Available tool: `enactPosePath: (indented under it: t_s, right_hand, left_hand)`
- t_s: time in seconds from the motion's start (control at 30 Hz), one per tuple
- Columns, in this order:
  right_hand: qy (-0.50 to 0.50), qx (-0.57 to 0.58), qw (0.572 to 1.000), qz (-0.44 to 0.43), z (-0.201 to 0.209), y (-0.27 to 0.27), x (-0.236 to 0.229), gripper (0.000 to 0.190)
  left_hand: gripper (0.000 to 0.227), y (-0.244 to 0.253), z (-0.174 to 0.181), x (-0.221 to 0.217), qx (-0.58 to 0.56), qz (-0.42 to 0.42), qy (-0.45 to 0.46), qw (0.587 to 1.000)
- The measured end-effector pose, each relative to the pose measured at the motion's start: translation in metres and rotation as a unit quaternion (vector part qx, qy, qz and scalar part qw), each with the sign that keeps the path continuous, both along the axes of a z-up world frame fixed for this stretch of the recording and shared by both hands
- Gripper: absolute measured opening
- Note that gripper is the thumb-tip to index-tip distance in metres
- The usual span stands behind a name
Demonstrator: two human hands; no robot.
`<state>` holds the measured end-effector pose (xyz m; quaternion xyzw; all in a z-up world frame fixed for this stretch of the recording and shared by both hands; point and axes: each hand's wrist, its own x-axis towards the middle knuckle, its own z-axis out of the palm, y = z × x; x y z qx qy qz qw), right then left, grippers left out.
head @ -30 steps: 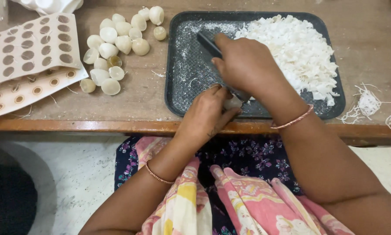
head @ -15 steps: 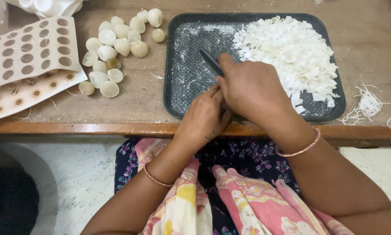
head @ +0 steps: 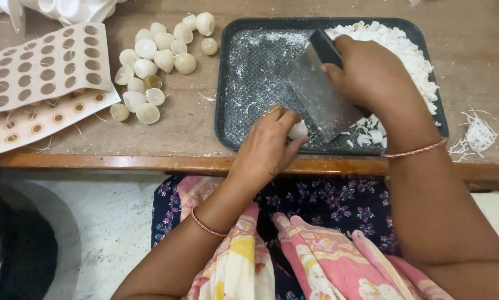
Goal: Grating white solid wax material into flakes using a hand-held scraper on a tray.
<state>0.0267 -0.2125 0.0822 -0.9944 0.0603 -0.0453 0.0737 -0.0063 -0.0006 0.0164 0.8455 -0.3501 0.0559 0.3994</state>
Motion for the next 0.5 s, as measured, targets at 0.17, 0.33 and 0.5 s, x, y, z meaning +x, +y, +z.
enactPosePath:
  t_s: [0.17, 0.33, 0.5]
  right_hand:
    - [-0.062, 0.060, 0.996, 0.025, 0.002, -0.012, -0.031, 0.032]
    - [-0.028, 0.026, 0.999, 0.007, 0.019, 0.030, -0.047, 0.031]
    - [-0.052, -0.086, 0.984, 0.147, 0.010, 0.064, -0.044, 0.031]
  left_hand:
    - [0.026, 0.000, -0.007, 0.000, -0.019, -0.002, -0.036, 0.999]
    - [0.028, 0.000, -0.003, 0.000, -0.033, -0.001, -0.042, 0.999]
    - [0.026, -0.001, -0.002, 0.001, -0.001, 0.013, 0.002, 1.000]
